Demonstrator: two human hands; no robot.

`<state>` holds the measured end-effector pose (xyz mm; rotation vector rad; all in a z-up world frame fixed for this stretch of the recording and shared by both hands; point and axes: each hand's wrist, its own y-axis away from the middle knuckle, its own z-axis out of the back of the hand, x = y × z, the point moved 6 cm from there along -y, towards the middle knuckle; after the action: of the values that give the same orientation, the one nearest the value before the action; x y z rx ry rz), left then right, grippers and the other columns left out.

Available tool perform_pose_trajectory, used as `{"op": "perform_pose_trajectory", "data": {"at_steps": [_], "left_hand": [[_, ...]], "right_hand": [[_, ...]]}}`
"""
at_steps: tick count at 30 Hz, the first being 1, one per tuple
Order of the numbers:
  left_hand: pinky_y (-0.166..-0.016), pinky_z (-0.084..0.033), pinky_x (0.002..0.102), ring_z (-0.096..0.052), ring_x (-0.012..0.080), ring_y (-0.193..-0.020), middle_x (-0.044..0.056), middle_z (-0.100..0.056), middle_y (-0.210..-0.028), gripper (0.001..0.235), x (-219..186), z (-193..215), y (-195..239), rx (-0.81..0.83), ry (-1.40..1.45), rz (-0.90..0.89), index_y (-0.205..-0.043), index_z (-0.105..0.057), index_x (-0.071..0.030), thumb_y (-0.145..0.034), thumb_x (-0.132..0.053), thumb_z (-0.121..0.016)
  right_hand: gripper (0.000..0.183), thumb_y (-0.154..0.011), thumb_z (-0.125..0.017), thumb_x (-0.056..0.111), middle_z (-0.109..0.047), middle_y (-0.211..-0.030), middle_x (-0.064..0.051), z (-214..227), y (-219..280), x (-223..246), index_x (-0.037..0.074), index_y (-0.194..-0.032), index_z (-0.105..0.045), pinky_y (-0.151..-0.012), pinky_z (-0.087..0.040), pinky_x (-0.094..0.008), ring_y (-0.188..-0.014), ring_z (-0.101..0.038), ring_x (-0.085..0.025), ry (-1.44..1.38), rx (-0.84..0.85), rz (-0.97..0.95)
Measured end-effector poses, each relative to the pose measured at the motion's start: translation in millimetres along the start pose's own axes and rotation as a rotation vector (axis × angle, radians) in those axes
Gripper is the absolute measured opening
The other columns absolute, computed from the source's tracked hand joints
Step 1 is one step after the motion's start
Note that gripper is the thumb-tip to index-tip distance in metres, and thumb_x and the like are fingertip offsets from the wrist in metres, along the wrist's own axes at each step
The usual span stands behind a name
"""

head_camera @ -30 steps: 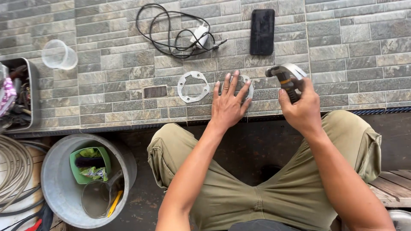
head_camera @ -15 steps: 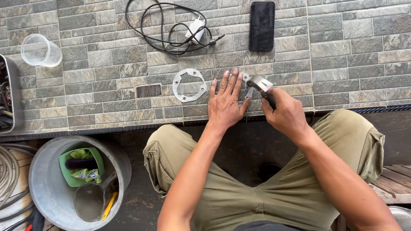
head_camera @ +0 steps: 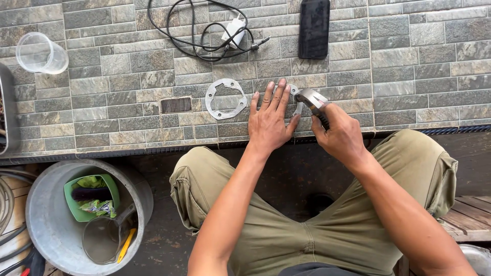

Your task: The person picks up a metal engine gasket from a cluttered workbench, carries it across the workshop to a tiled table, and sits on the floor. They hammer around the gasket's edge to flatten it, then hold and turn the gasket in their hands.

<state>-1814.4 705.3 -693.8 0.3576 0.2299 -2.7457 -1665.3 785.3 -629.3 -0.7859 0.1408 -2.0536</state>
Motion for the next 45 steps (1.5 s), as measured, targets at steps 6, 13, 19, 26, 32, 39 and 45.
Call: {"op": "perform_pose_trajectory", "data": {"at_steps": [6,13,19,26,32,39,45], "left_hand": [[-0.125,-0.010,0.054,-0.018,0.0249,-0.159,0.005,-0.022,-0.171,0.081,1,-2,-1,0.042,0.046,0.016,-0.162,-0.033,-0.017,-0.096,-0.060,-0.053],[-0.125,-0.009,0.054,-0.017,0.0263,-0.159,0.009,-0.021,-0.172,0.082,4,-3,-5,0.029,0.032,0.015,-0.162,-0.033,-0.016,-0.096,-0.061,-0.052],[-0.125,-0.009,0.054,-0.017,0.0257,-0.159,0.008,-0.021,-0.172,0.080,2,1,-5,0.065,0.033,0.016,-0.162,-0.032,-0.016,-0.098,-0.061,-0.048],[-0.124,-0.009,0.057,-0.017,0.0271,-0.159,0.010,-0.022,-0.171,0.080,-2,2,-2,0.076,0.035,-0.013,-0.162,-0.030,-0.013,-0.099,-0.059,-0.046],[-0.124,-0.008,0.057,-0.018,0.0261,-0.158,0.010,-0.022,-0.171,0.080,-3,6,-1,0.068,0.044,-0.036,-0.160,-0.033,-0.009,-0.100,-0.059,-0.049],[-0.124,-0.007,0.058,-0.018,0.0239,-0.159,0.010,-0.021,-0.171,0.084,-3,8,-1,0.090,0.061,-0.043,-0.161,-0.030,-0.009,-0.098,-0.059,-0.053],[-0.125,-0.009,0.058,-0.018,0.0229,-0.159,0.009,-0.021,-0.171,0.087,-4,10,0,0.084,0.031,-0.046,-0.162,-0.028,-0.010,-0.096,-0.061,-0.054]], "right_hand": [[0.019,-0.103,-0.071,0.031,-0.061,-0.083,-0.008,1,0,0,0.014,-0.109,-0.064,-0.057,-0.053,-0.049,-0.081,-0.069,-0.039,0.012,-0.020,-0.001],[0.019,-0.106,-0.069,0.032,-0.062,-0.084,-0.009,-7,-5,-7,0.014,-0.109,-0.065,-0.056,-0.052,-0.051,-0.079,-0.068,-0.040,-0.008,-0.008,-0.010],[0.014,-0.100,-0.074,0.023,-0.062,-0.082,-0.009,0,-7,-10,0.013,-0.108,-0.068,-0.061,-0.053,-0.044,-0.080,-0.069,-0.038,-0.047,-0.035,0.005],[0.019,-0.099,-0.074,0.019,-0.060,-0.081,-0.019,11,4,-21,0.006,-0.109,-0.065,-0.062,-0.050,-0.051,-0.078,-0.066,-0.046,-0.050,-0.072,-0.045],[0.019,-0.101,-0.075,0.023,-0.064,-0.082,-0.017,9,4,-12,0.007,-0.108,-0.067,-0.063,-0.051,-0.048,-0.079,-0.068,-0.043,-0.074,-0.084,-0.037],[0.020,-0.101,-0.075,0.028,-0.065,-0.084,-0.013,0,7,-9,0.009,-0.107,-0.068,-0.064,-0.053,-0.045,-0.081,-0.070,-0.039,-0.046,-0.069,0.004],[0.022,-0.101,-0.073,0.032,-0.066,-0.089,-0.009,-2,6,-8,0.012,-0.108,-0.068,-0.063,-0.054,-0.045,-0.084,-0.070,-0.036,0.007,-0.068,-0.008]]}}
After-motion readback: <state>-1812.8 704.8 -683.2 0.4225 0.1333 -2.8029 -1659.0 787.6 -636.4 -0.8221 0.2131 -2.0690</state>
